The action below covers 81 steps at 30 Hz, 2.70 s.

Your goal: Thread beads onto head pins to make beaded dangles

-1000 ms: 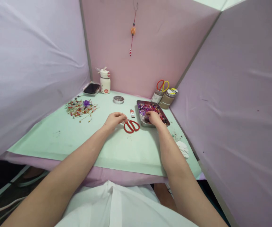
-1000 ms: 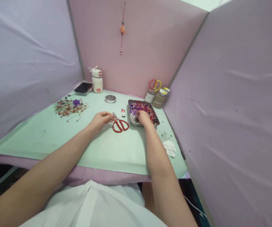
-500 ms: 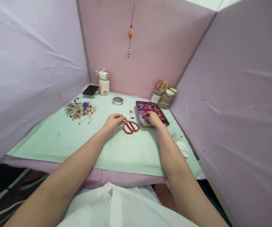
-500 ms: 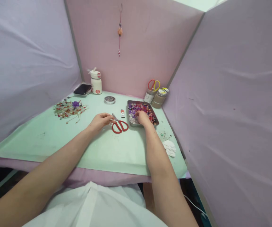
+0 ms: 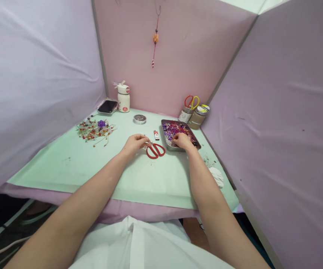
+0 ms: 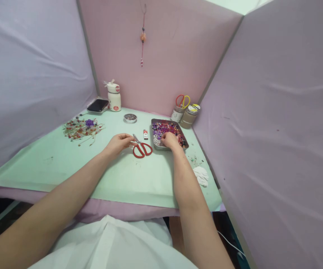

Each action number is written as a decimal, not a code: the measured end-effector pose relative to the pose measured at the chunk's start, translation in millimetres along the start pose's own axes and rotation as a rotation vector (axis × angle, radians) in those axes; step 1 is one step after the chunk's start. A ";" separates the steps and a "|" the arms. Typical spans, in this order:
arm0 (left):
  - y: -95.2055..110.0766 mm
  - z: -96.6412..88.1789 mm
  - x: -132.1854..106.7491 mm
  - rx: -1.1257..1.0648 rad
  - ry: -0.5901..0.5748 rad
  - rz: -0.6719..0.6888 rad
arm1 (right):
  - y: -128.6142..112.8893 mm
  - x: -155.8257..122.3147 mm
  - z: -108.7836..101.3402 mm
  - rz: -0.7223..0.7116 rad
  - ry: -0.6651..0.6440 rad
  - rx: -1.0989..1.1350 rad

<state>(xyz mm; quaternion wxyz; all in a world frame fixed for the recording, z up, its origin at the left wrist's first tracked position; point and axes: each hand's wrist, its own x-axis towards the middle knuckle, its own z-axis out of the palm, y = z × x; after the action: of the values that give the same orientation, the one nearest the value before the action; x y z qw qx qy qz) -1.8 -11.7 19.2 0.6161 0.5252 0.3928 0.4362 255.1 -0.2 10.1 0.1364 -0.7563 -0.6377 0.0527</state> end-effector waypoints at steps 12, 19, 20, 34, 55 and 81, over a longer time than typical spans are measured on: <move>-0.6 0.1 0.4 -0.013 0.000 -0.001 | 1.1 -4.3 -8.0 0.042 -0.050 -0.033; -1.5 -1.1 1.2 0.007 -0.007 -0.009 | -0.2 -4.6 -7.9 0.032 -0.070 -0.020; -1.9 -1.5 1.5 0.009 -0.012 -0.008 | -0.1 -4.2 -7.7 0.028 -0.075 -0.018; -7.1 -3.6 4.7 0.060 -0.043 0.025 | -13.4 -6.4 -10.1 -0.109 0.259 0.232; -7.0 -1.3 2.1 -0.058 -0.160 0.009 | -81.8 -29.3 12.5 -0.291 -0.047 1.276; -12.3 -1.7 5.6 -0.086 -0.093 -0.069 | -85.0 -32.3 14.5 -0.363 -0.005 1.292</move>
<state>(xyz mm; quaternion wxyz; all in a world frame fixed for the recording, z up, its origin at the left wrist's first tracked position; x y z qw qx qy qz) -0.2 -6.7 6.7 0.6702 0.5044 0.3624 0.4063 164.9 -17.2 16.4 0.5670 -0.4032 -0.5955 0.4016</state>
